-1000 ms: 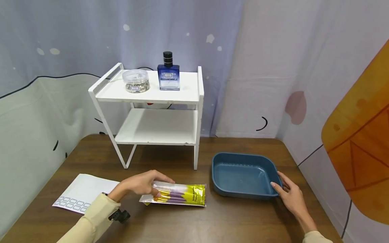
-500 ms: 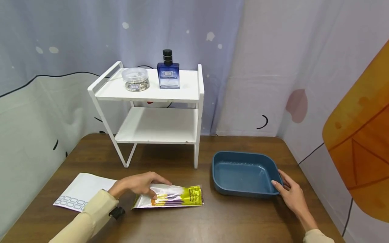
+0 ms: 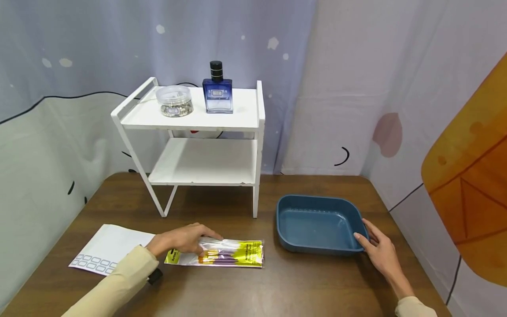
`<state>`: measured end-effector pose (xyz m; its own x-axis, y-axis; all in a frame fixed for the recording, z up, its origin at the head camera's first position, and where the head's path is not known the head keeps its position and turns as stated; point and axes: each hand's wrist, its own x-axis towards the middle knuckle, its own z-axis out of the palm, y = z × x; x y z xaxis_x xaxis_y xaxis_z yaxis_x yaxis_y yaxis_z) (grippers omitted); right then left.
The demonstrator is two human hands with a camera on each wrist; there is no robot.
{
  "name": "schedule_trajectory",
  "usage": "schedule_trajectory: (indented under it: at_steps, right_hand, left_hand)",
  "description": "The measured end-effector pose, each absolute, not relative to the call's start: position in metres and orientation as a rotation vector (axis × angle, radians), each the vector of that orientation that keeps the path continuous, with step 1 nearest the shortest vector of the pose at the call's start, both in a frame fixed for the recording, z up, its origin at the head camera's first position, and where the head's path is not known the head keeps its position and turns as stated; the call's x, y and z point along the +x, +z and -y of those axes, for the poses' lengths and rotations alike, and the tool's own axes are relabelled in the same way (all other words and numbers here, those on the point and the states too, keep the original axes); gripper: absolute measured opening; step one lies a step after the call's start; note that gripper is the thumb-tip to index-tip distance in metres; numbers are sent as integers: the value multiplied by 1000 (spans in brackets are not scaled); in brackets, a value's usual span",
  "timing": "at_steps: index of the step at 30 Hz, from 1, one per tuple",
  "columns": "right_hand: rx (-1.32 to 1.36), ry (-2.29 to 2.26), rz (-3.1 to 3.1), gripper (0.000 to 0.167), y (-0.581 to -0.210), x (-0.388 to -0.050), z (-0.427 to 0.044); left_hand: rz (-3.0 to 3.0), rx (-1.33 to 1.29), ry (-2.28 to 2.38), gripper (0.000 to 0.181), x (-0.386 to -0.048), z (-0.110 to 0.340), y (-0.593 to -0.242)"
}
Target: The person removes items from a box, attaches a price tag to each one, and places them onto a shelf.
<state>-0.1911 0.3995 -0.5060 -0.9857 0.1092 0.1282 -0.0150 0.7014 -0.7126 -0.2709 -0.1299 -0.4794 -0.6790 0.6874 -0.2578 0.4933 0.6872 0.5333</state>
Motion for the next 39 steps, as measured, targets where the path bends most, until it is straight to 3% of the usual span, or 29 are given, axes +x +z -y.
schedule_trajectory:
  at_steps: [13,25,34,39]
  right_hand:
    - [-71,1155,2751,66,-504,-191,-399]
    - [-120,955,2696,61,-496,-191,-394]
    - [-256,894,2480,55,-483,-188,-369]
    - [-172,917,2317,54,-474,-190,-336]
  left_hand:
    - [-2528,925,573,57,-270,135,-480]
    - [-2614,1000,864,49,-272,160,-473]
    - [-2821,831,1115,41,-257,191,-461]
    - [-2938,703,1241,40,-246,211,-462]
